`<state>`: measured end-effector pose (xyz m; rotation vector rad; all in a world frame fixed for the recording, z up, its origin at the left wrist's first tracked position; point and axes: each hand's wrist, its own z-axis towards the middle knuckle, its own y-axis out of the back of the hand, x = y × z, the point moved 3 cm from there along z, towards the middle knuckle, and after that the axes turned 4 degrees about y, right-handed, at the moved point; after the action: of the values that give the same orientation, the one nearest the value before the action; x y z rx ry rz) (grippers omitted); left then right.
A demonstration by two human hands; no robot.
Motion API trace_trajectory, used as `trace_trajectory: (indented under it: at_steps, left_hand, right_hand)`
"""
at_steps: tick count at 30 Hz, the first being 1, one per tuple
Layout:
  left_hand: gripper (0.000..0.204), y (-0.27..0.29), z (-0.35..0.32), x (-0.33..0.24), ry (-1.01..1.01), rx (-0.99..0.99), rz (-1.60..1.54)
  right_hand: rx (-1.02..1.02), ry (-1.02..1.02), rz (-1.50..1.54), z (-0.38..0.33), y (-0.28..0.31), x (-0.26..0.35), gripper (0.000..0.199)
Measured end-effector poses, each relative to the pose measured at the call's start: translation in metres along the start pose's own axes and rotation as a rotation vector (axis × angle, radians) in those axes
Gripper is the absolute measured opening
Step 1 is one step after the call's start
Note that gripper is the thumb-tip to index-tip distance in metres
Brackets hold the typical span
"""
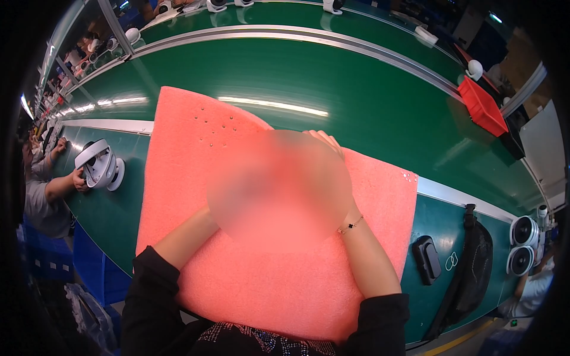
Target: The worker is picking and sorting small white components from a foam mat on an assembly line.
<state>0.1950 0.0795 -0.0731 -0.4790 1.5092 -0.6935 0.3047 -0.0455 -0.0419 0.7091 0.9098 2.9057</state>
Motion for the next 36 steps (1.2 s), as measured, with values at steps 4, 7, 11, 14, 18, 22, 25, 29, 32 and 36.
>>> trace_trajectory:
  at_steps: [4, 7, 11, 14, 18, 22, 25, 29, 32, 36]
  left_hand:
    - [0.057, -0.001, 0.0, -0.001, 0.001, 0.001, -0.008]
    - [0.057, -0.001, 0.0, -0.001, 0.005, -0.004, -0.001]
    - [0.056, -0.002, 0.0, -0.001, 0.007, 0.002, -0.003]
    - [0.055, -0.003, 0.001, -0.001, 0.019, 0.004, -0.005]
    - [0.055, 0.0, -0.002, -0.002, 0.003, 0.008, -0.01]
    - [0.053, 0.006, -0.002, 0.005, -0.018, 0.002, -0.038]
    - [0.051, 0.001, 0.005, 0.008, -0.007, -0.005, -0.018]
    - [0.049, 0.0, 0.005, 0.008, 0.018, 0.005, 0.006]
    - [0.047, 0.002, 0.002, 0.006, -0.006, 0.006, 0.018]
    - [0.044, 0.002, 0.004, 0.008, 0.004, 0.012, 0.006]
  right_hand:
    - [-0.013, 0.003, 0.016, 0.0, 0.0, 0.0, 0.008]
    - [-0.01, -0.002, 0.016, 0.0, 0.0, 0.0, 0.007]
    - [-0.017, 0.001, 0.027, -0.001, 0.001, 0.0, 0.006]
    - [-0.007, -0.009, 0.023, -0.001, 0.002, -0.001, 0.007]
    - [0.026, -0.007, 0.012, 0.0, -0.002, 0.001, 0.009]
    - [0.019, 0.01, 0.013, 0.001, -0.004, 0.004, 0.01]
    - [0.024, -0.034, -0.01, -0.002, 0.002, -0.001, 0.01]
    - [0.056, -0.134, 0.025, -0.002, 0.0, 0.001, 0.009]
    - [0.06, -0.084, 0.026, 0.001, -0.003, 0.004, 0.009]
    - [0.061, -0.121, 0.032, -0.001, -0.004, 0.001, 0.009]
